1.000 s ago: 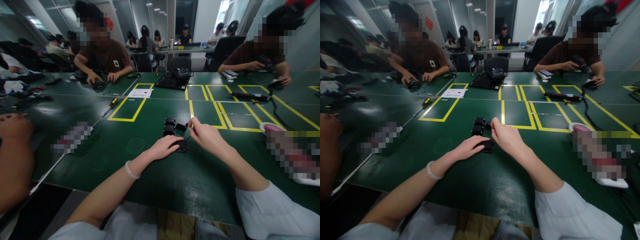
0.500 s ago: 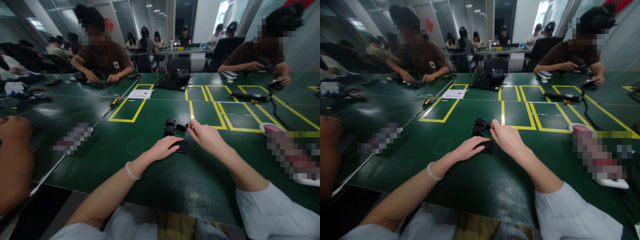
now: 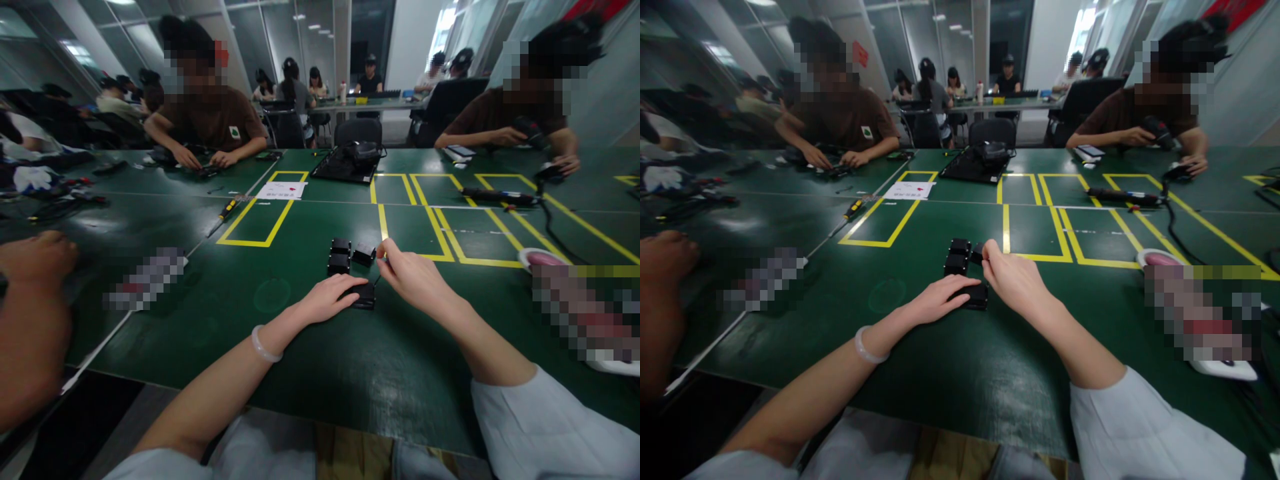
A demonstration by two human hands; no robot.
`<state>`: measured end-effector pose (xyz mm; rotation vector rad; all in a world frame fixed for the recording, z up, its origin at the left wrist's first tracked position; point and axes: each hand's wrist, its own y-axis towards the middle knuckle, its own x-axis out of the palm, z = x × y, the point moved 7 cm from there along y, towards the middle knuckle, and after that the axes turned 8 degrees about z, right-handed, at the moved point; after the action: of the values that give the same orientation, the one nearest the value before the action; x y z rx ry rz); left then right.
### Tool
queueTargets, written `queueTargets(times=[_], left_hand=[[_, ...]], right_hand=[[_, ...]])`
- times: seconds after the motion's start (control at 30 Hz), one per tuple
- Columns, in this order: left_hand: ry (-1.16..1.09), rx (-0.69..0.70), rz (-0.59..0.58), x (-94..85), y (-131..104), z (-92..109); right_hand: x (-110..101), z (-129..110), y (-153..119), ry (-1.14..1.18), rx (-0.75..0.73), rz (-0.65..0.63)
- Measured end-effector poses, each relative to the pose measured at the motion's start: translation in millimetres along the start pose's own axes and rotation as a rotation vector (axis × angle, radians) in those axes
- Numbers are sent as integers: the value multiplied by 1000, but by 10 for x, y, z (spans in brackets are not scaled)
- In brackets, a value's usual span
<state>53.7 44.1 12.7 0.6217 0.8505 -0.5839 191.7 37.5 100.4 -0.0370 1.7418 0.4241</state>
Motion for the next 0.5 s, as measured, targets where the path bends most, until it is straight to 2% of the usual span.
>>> queueTargets(times=[0.27, 0.5], left_hand=[[-2, 7, -9, 1, 2, 8], [7, -1, -2, -4, 0, 10]], right_hand=[[9, 26, 13, -76, 44, -2], [17, 31, 9, -116, 12, 12]])
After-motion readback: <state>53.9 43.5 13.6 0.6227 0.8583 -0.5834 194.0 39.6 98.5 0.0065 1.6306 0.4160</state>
